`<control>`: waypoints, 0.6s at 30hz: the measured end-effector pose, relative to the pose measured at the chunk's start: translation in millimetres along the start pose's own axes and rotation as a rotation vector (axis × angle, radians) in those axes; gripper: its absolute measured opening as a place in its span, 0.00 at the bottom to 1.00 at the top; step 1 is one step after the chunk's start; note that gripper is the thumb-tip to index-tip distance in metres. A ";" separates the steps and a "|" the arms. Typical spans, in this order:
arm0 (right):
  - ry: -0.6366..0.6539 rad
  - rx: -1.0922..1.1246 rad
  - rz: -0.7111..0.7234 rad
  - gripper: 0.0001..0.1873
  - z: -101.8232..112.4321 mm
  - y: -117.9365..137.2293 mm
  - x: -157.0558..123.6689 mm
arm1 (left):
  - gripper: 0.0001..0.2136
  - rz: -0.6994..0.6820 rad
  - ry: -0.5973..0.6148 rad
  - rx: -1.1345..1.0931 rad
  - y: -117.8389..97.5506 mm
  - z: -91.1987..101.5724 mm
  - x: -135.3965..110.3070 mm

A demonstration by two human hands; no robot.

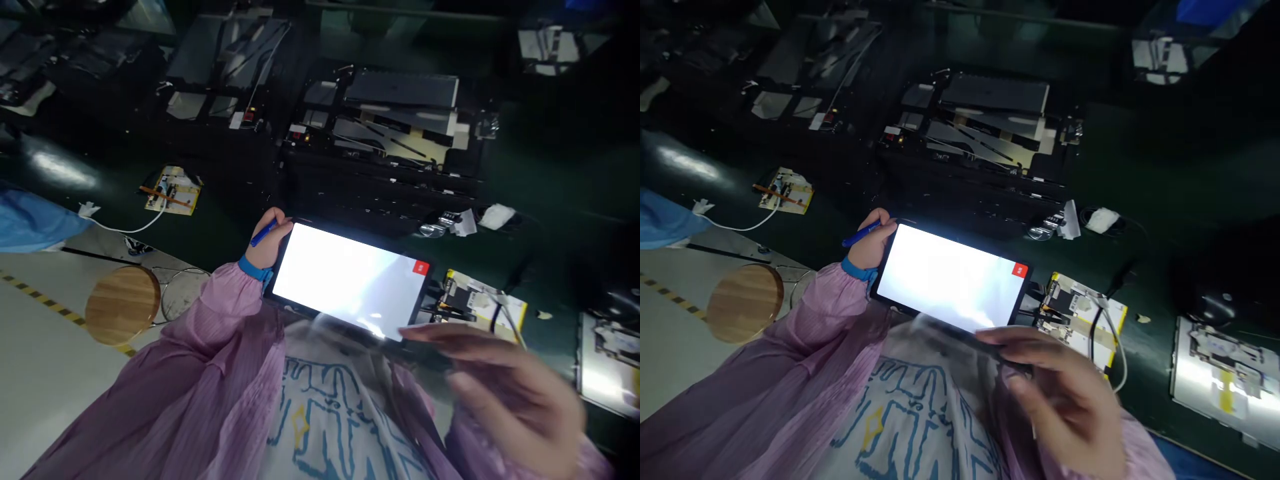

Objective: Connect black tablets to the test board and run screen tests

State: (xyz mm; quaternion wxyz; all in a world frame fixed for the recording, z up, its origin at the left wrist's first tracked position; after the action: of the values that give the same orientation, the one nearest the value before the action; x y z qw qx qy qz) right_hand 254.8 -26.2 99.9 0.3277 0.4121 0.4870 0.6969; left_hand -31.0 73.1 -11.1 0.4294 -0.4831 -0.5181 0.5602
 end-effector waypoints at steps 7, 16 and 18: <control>0.624 0.164 0.037 0.30 -106.0 15.1 -3.5 | 0.11 -0.049 -0.052 0.003 -2.3 3.5 4.6; 0.219 0.203 0.014 0.23 -46.2 1.2 2.9 | 0.12 0.003 -0.058 -0.050 -4.2 -1.3 4.3; -0.036 0.321 0.022 0.16 3.0 -8.8 6.4 | 0.12 0.014 -0.058 -0.041 -4.0 -1.5 4.2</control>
State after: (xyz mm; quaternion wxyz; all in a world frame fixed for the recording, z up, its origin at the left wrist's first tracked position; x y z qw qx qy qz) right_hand 255.2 -16.7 93.7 0.2589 0.4768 0.5816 0.6061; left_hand -30.3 77.9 -7.5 0.4001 -0.4790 -0.5382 0.5664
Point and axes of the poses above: each hand's wrist, its own x-axis towards the middle knuckle, its own z-axis out of the back of the hand, y = z × x, the point moved 10 cm from there along x, towards the middle knuckle, and after that the axes turned 10 degrees about x, right-handed, at the moved point
